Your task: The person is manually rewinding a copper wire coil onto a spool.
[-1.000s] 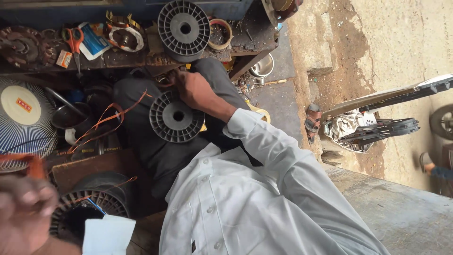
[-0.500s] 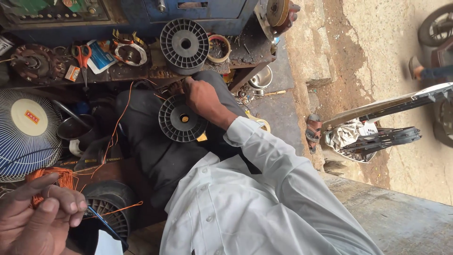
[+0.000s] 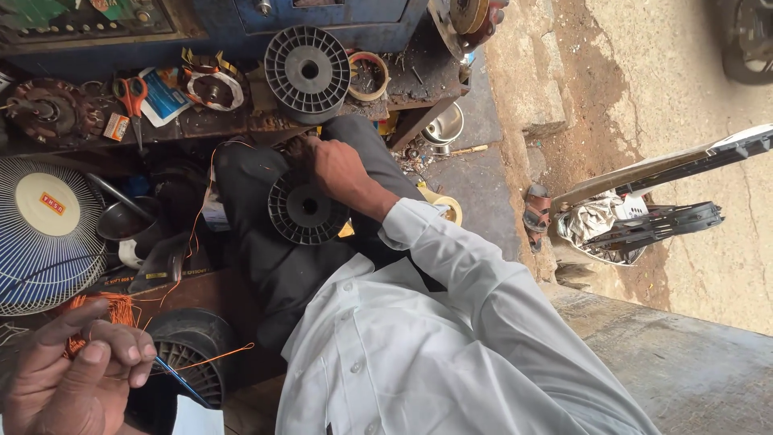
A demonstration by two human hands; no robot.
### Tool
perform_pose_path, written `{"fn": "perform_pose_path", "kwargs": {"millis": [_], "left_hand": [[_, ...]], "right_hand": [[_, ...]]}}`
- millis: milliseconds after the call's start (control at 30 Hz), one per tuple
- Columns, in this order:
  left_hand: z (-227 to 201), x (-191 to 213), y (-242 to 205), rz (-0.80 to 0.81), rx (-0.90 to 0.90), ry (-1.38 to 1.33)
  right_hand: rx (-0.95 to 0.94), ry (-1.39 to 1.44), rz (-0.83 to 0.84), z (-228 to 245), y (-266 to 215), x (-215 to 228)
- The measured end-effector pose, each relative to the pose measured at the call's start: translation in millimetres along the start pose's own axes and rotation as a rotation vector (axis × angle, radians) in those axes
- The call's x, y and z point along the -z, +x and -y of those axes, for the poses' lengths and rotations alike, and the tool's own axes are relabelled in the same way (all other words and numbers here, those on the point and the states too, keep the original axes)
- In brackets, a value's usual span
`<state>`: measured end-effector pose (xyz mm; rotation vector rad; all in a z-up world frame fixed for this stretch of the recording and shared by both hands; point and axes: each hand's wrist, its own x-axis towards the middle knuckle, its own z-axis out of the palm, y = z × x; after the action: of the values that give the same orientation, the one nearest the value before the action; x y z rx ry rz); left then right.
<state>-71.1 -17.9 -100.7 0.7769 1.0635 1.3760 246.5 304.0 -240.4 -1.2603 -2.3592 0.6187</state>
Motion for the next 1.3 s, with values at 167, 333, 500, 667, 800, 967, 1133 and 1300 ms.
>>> {"fn": "perform_pose_path", "kwargs": {"millis": [167, 333, 500, 667, 800, 967, 1133, 1300], "left_hand": [[-7, 4, -6, 0.066, -0.042, -0.011], [-11, -3, -8, 0.112, -0.043, -0.053], [-6, -9, -7, 0.051, -0.036, -0.027], [-15, -11, -9, 0.043, -0.027, -0.028], [-11, -34, -3, 0.073, -0.044, 0.052], [-1, -55, 12, 0.064, -0.081, 0.096], [6, -55, 19, 0.146, -0.082, 0.005], [13, -61, 30, 0.139, -0.098, -0.044]], "right_hand": [[0.320, 0.074, 0.011, -23, 31, -26], [0.323, 0.141, -0.133, 13, 85, -47], [0.348, 0.074, 0.075, 90, 27, -92], [0.562, -0.379, 0.517, 110, -68, -61], [0.867, -0.474, 0.136, 95, -96, -24], [0.865, -0.536, 0.454, 100, -76, -8], [0.904, -0.617, 0.308, 96, -54, 24], [0.932, -0.560, 0.266, 80, -66, 43]]}}
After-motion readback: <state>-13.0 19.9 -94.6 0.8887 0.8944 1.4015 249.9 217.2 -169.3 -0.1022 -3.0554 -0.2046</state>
